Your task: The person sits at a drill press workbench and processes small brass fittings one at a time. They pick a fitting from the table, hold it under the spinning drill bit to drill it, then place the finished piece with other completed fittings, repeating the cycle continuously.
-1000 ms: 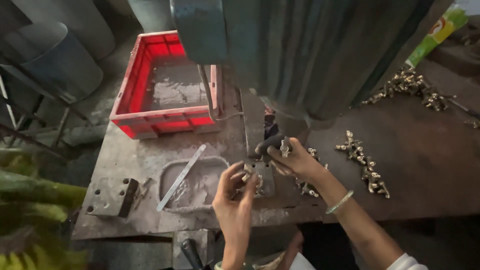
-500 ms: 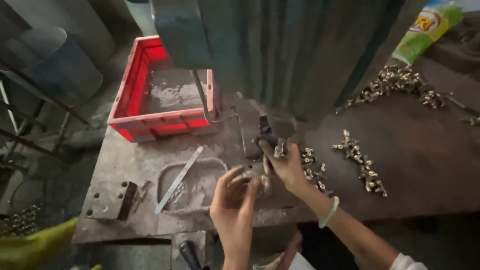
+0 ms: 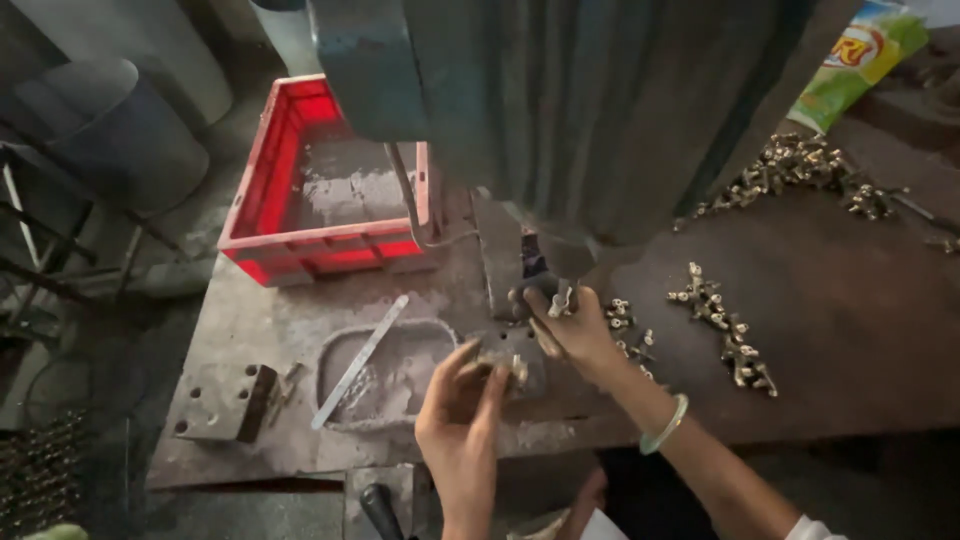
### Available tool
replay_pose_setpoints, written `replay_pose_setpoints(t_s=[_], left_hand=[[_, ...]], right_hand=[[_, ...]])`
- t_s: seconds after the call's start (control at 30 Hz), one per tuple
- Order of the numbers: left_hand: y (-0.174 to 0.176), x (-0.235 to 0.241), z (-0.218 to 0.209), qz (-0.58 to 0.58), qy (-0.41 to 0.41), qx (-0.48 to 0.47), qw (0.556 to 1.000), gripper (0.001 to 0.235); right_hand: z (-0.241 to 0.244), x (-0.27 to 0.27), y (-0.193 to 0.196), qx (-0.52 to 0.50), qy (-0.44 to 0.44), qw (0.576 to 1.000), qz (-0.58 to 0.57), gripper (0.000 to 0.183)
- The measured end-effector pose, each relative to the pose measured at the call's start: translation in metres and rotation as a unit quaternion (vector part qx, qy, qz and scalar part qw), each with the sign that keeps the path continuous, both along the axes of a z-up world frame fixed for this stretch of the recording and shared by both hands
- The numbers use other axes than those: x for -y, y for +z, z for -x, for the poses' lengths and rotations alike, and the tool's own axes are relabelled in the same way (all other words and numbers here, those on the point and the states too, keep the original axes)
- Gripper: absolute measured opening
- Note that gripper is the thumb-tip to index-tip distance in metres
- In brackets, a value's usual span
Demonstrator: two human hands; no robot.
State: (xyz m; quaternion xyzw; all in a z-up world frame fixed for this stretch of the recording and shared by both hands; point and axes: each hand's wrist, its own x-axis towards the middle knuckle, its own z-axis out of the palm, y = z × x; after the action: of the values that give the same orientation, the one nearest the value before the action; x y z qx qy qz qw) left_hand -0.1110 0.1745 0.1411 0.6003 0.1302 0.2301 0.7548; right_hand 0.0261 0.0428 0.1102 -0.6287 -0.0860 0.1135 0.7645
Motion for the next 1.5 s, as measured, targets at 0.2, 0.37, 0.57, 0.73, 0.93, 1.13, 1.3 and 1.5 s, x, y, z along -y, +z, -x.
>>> replay_pose_setpoints(t_s=[0.2,0.37,0.57,0.73,0.93,1.13,1.3,1.5], left_hand=[[0.093,0.012,-0.002,0.015,0.011,0.095,0.995,0.041],[0.084,0.019,-0.016,-0.210,0.095,0.229,0.946,0.037],[0.048,0.004,-0.031,-0.379,0.032,0.174,0.908,0.040],[0.034,-0.006,-0.021,-0.170,0.057,0.049,0.983,0.035],[0.037,0.003,-0.007,-0.096,0.056,-0.011,0.994,0.036],[0.052,0.016,-0.024,-0.307,0.121,0.330,0.884,0.034],[0.002,-0.006,-0.025,-0.404,0.023,0.138,0.904,0.046],[-0.031,-0.010,-0.043,-0.461,-0.012,-0.052,0.886,0.033]], right_hand=[[-0.008,0.023,0.021,0.016,0.153,0.986,0.060,0.020],[0.006,-0.012,-0.039,0.134,-0.130,0.981,-0.051,0.016],[-0.007,0.006,-0.041,0.098,-0.053,0.993,-0.041,0.022],[0.001,0.005,-0.020,-0.008,-0.053,0.997,0.052,0.030],[0.012,-0.001,-0.015,-0.026,-0.060,0.996,0.063,0.026],[-0.008,0.020,-0.084,0.174,-0.006,0.982,-0.069,0.023],[0.032,0.024,-0.038,0.042,-0.027,0.989,0.142,0.019],[0.017,0.071,-0.122,0.199,-0.052,0.939,0.275,0.020]])
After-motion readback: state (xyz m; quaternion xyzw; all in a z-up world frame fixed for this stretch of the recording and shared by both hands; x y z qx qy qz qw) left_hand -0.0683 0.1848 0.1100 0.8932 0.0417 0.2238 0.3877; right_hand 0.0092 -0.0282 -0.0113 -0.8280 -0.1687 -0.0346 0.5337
